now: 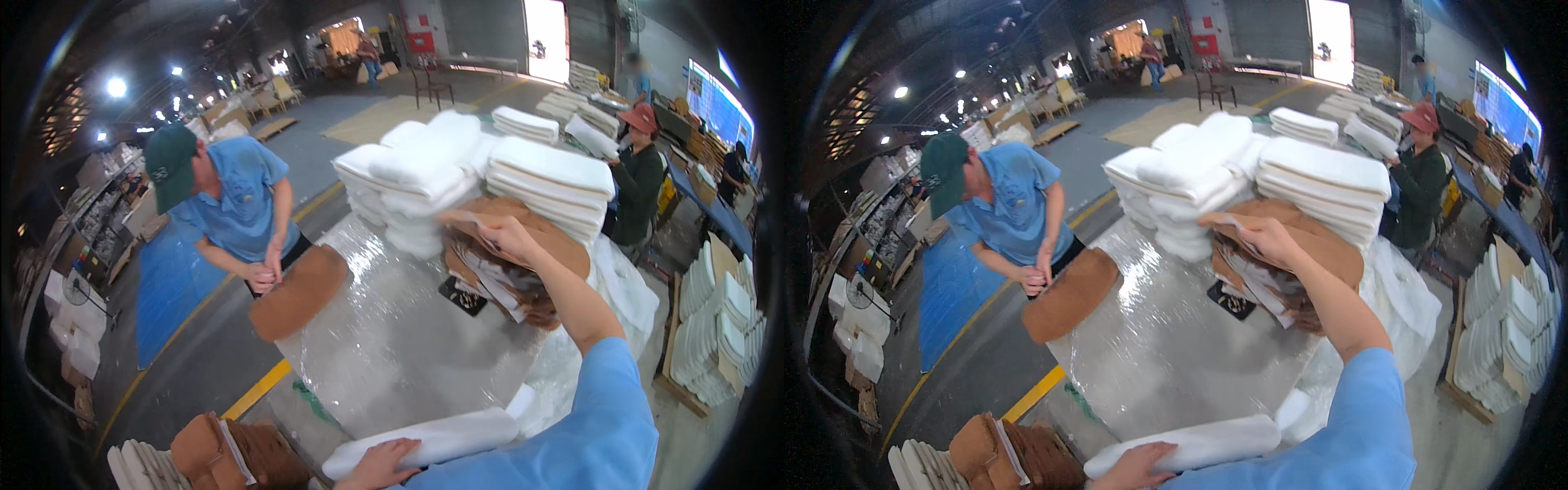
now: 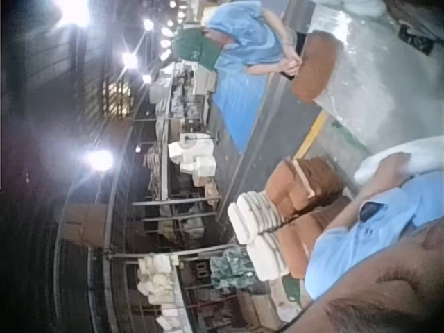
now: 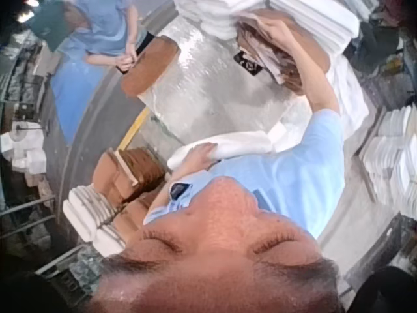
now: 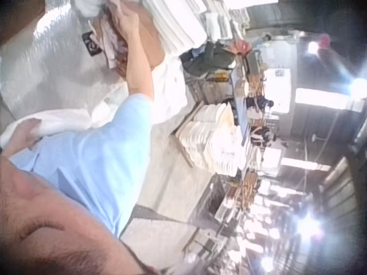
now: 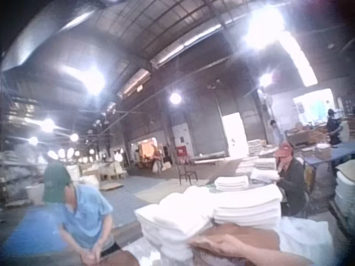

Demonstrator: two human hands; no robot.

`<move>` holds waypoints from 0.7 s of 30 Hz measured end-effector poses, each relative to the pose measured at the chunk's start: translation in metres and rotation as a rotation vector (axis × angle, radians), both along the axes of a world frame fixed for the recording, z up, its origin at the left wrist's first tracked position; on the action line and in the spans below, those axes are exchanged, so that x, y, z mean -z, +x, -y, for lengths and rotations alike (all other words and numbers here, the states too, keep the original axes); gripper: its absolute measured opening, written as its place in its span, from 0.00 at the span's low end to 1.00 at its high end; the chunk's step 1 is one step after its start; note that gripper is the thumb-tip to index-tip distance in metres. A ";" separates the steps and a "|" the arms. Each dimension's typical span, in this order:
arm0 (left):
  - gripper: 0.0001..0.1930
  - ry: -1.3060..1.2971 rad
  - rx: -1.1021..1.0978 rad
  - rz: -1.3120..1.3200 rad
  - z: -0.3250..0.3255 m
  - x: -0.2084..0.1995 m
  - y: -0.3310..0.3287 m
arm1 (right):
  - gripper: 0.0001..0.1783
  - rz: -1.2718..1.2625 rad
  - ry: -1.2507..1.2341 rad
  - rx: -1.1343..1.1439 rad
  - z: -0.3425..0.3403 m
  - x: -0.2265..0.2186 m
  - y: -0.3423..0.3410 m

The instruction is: The person inserts white foam inserts into brown fabric covers, aligns edges, and places the finished cushions on a nearby stack. The person repeats this process for multiple cushions while coworkers handle similar items nearby.

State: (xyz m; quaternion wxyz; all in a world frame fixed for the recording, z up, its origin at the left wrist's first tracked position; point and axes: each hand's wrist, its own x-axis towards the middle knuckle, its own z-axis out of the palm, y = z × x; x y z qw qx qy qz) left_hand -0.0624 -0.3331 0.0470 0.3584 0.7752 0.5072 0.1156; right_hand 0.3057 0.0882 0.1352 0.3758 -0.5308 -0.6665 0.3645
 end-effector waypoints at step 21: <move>0.17 0.315 0.027 -0.205 -0.159 0.016 0.064 | 0.13 0.113 0.219 -0.546 0.092 0.042 -0.260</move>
